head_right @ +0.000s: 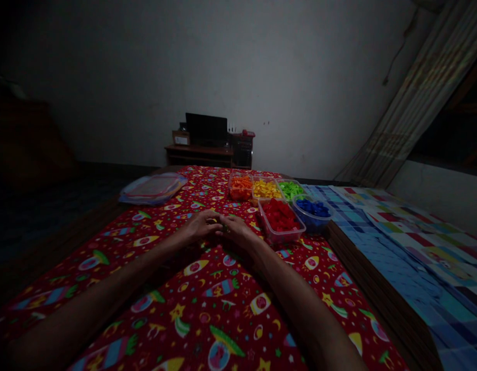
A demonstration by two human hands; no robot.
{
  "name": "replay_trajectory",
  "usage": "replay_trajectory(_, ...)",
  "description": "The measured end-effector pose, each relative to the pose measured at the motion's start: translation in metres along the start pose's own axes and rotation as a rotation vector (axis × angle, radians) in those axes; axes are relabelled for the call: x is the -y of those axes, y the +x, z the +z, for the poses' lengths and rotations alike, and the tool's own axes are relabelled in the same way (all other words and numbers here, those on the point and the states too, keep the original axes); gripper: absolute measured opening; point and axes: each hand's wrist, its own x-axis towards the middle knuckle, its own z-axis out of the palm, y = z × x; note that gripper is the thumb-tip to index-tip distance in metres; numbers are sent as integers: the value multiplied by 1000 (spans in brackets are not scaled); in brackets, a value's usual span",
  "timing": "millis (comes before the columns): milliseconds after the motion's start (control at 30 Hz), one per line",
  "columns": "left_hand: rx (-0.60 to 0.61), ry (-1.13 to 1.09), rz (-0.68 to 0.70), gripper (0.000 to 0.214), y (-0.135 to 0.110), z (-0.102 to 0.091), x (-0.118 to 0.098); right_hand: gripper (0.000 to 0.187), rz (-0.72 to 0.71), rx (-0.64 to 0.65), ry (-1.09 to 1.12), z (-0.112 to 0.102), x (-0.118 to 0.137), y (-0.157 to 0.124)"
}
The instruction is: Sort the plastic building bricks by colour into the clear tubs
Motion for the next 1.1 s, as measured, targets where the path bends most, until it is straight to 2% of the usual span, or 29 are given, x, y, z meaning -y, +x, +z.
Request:
replay_trajectory(100, -101, 22, -14, 30, 3, -5, 5, 34, 98, -76, 202, -2, 5, -1)
replay_trajectory(233, -229, 50, 13, 28, 3, -8, 28, 32, 88, -113, 158, -25, 23, 0)
replay_trajectory(333, -238, 46, -23, 30, -2, -2, 47, 27, 8, -174, 42, -64, 52, 6)
replay_trajectory(400, -227, 66, -17, 28, -6, 2, 54, 24, -19, -234, -88, -100, 74, 12)
replay_trajectory(467, -215, 87, 8, 28, -10, 6, 57, 19, 0, -355, -293, -138, 92, 21)
replay_trajectory(533, -214, 92, 40, 28, -11, 9, 58, 14, 93, -533, -573, -173, 104, 31)
replay_trajectory(567, -217, 88, 53, 28, -12, 9, 58, 12, 127, -584, -648, -189, 107, 35)
replay_trajectory(633, -213, 76, 62, 28, -11, 9, 58, 13, 198, -635, -754, -215, 110, 44)
replay_trajectory(700, -201, 62, 59, 28, -10, 9, 59, 16, 255, -633, -812, -232, 110, 50)
replay_trajectory(800, -192, 47, 61, 27, -9, 9, 62, 23, 315, -619, -940, -242, 113, 60)
replay_trajectory(867, -194, 40, 57, 26, -9, 9, 64, 24, 290, -522, -1152, -239, 114, 67)
replay_trajectory(933, -187, 31, 50, 26, -10, 10, 66, 23, 220, -384, -1344, -228, 111, 75)
replay_trajectory(1000, -180, 14, 51, 26, -10, 11, 68, 23, 142, -287, -1402, -215, 103, 82)
replay_trajectory(1100, -184, -12, 57, 27, -11, 13, 69, 41, 35, -101, -1472, -198, 83, 91)
